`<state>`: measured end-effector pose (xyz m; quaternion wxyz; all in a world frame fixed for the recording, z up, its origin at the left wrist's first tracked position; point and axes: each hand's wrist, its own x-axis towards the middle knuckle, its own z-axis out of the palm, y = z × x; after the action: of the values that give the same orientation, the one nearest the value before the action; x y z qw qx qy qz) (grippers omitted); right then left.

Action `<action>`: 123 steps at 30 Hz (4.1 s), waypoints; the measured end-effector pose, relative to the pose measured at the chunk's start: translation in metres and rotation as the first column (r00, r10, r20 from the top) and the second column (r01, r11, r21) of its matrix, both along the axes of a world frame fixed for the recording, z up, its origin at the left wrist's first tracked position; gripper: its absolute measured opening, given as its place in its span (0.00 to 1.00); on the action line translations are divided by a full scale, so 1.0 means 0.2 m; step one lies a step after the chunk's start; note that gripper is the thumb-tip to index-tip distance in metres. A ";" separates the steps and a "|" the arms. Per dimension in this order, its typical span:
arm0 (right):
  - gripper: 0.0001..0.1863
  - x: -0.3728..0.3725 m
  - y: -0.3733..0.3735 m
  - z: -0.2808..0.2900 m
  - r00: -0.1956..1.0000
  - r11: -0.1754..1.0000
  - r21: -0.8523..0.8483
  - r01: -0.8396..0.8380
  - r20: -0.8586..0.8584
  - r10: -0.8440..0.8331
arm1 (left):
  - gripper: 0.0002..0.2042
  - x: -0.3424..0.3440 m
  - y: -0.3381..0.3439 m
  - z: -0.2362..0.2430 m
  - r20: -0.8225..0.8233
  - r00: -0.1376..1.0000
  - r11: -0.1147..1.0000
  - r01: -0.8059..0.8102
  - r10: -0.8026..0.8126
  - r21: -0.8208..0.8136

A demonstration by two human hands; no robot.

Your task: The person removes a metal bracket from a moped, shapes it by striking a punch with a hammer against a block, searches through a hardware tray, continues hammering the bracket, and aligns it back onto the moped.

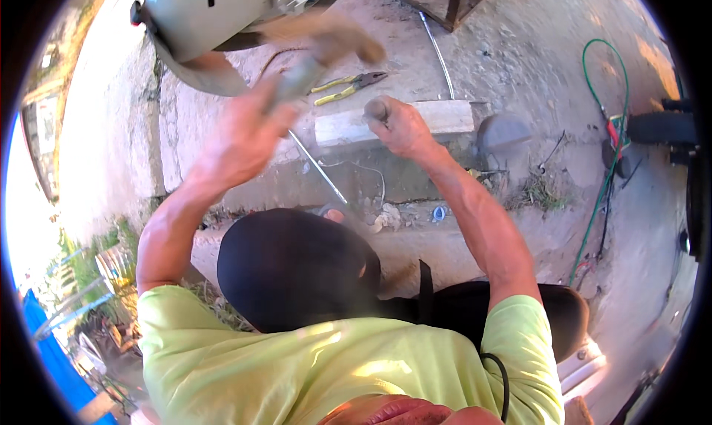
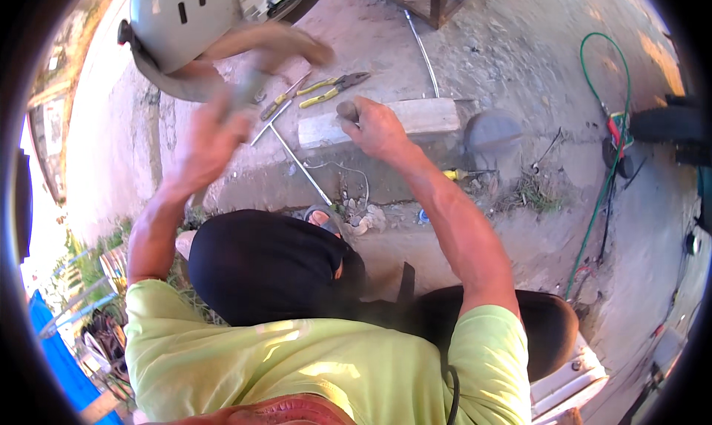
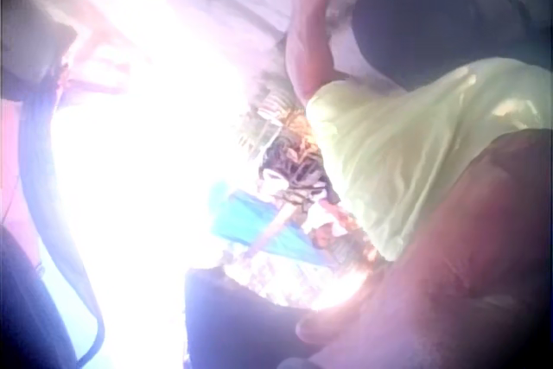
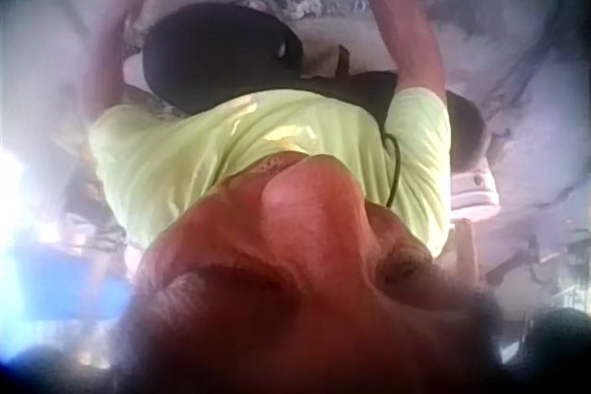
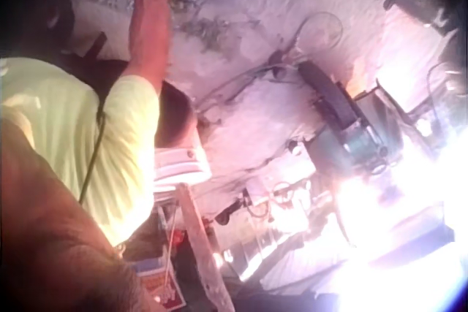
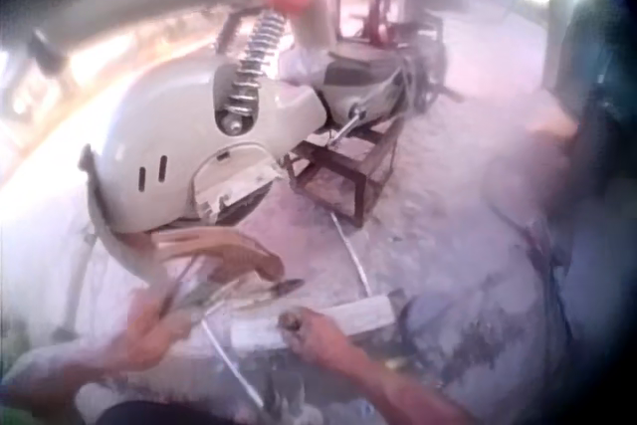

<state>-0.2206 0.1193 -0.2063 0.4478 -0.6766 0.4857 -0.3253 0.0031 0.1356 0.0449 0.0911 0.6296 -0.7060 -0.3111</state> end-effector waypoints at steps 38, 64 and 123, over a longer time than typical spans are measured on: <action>0.13 0.00 0.00 0.01 0.997 0.999 -0.027 -0.045 -0.069 0.043 | 0.10 0.21 0.16 -0.19 -0.923 0.364 0.850 -0.440 -0.124 -0.288; 0.09 -0.12 -0.04 -0.12 0.884 0.972 0.114 0.205 0.404 -0.234 | 0.12 0.34 0.60 -0.98 -0.326 0.729 0.721 -0.319 0.602 0.615; 0.13 -0.02 -0.01 0.03 0.999 0.996 -0.080 -0.024 0.047 0.028 | 0.25 0.20 0.19 -0.30 -0.198 0.955 0.956 -0.172 0.221 0.239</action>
<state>-0.2239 0.1165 -0.2008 0.4361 -0.6922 0.4527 -0.3546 0.0423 0.1741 -0.0141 0.1301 0.6645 -0.5861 -0.4449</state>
